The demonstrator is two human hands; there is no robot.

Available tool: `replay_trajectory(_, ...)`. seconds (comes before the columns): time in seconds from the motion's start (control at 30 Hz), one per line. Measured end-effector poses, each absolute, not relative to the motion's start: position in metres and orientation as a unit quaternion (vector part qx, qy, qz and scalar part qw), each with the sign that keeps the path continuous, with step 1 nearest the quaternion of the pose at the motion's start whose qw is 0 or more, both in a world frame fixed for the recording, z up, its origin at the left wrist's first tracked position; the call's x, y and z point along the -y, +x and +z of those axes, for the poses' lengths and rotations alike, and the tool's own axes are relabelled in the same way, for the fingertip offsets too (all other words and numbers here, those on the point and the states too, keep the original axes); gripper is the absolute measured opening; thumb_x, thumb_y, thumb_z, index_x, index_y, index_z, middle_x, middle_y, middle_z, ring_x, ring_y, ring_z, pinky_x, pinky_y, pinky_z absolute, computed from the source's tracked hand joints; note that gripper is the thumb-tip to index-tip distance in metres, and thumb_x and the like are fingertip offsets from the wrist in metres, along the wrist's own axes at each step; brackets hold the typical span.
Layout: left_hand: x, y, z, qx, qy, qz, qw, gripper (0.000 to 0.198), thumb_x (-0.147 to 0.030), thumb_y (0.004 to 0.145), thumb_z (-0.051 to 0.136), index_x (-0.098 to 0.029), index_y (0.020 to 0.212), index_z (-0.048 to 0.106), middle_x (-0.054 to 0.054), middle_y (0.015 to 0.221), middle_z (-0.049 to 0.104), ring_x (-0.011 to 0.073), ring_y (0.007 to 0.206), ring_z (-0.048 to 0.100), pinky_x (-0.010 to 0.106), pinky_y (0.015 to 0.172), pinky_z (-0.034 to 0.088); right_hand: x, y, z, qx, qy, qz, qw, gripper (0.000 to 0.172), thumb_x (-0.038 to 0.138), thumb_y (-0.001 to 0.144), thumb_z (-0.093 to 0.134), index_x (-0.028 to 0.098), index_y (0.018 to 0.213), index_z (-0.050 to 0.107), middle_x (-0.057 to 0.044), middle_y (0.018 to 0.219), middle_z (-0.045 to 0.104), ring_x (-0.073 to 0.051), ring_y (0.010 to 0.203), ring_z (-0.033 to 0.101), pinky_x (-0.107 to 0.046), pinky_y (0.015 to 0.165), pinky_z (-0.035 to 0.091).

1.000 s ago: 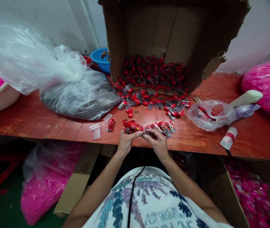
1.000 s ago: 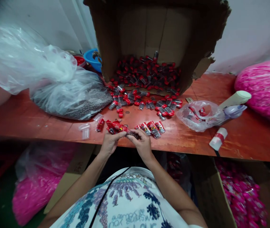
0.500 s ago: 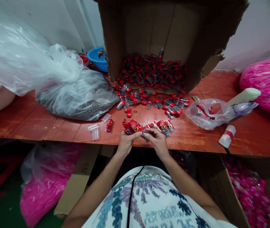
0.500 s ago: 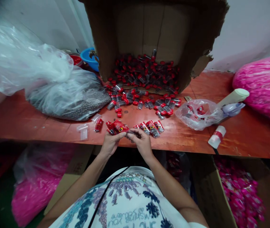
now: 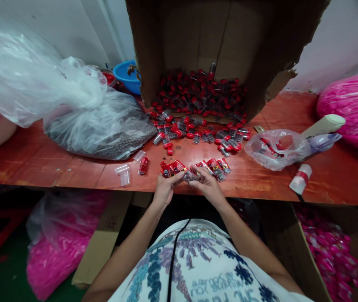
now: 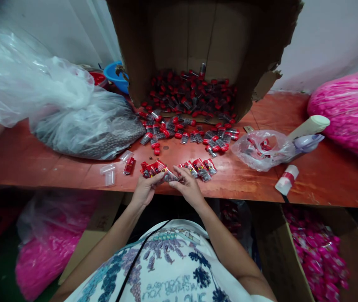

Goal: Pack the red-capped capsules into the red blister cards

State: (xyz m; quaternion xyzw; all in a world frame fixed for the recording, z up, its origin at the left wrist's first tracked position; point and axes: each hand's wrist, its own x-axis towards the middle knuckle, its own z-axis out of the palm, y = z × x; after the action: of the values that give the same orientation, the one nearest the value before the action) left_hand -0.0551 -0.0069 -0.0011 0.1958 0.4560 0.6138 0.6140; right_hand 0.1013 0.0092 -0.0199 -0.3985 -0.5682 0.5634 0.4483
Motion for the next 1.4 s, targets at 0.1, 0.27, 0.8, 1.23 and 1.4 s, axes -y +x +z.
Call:
replay_trajectory(0.1,0.010,-0.050,-0.005,-0.453,0.209,0.594,0.631,0.029,-0.013,0.056,0.081,-0.012,0.083,0.071,0.005,0.080,0.072,0.0174,0.072,0.067,0.027,0.070,0.054,-0.008,0.101,-0.021,0.580,-0.414,0.535,0.454,0.045,0.029,0.073,0.072,0.030,0.117,0.063,-0.004,0.116,0.056,-0.019,0.105,0.056,-0.032,0.089,0.046)
replay_trajectory(0.27,0.014,-0.043,-0.018,-0.447,0.203,0.560,0.668,0.028,-0.013,0.059,0.079,-0.011,0.085,0.070,0.007,0.082,0.073,0.0186,0.073,0.068,0.029,0.072,0.055,-0.004,0.101,-0.026,0.620,-0.437,0.481,0.439,0.031,0.029,0.076,0.069,0.028,0.108,0.068,-0.003,0.101,0.062,-0.017,0.090,0.060,-0.030,0.081,0.049)
replay_trajectory(0.8,-0.006,-0.032,-0.025,-0.412,0.059,0.569,0.709,0.017,-0.016,0.075,0.067,-0.012,0.091,0.069,0.009,0.088,0.073,0.0176,0.077,0.069,0.029,0.075,0.056,-0.017,0.101,-0.024,0.746,-0.498,0.238,0.373,0.037,0.025,0.084,0.059,0.025,0.121,0.057,-0.005,0.102,0.064,-0.021,0.095,0.057,-0.035,0.088,0.045)
replay_trajectory(1.23,-0.015,-0.019,-0.021,-0.459,0.145,0.617,0.623,0.033,-0.016,0.050,0.084,-0.012,0.079,0.070,0.004,0.072,0.072,0.0171,0.064,0.067,0.024,0.060,0.054,-0.045,0.120,-0.012,0.781,-0.491,0.218,0.319,0.021,0.014,0.086,0.050,0.023,0.100,0.064,-0.006,0.093,0.065,-0.022,0.093,0.055,-0.035,0.084,0.043)
replay_trajectory(1.4,-0.018,-0.018,-0.023,-0.446,0.136,0.604,0.646,0.031,-0.016,0.053,0.083,-0.009,0.080,0.071,0.007,0.076,0.073,0.0174,0.067,0.068,0.027,0.065,0.055,-0.049,0.121,-0.009,0.762,-0.489,0.256,0.339,0.024,0.018,0.087,0.052,0.020,0.110,0.059,-0.007,0.097,0.065,-0.021,0.092,0.058,-0.031,0.080,0.044)
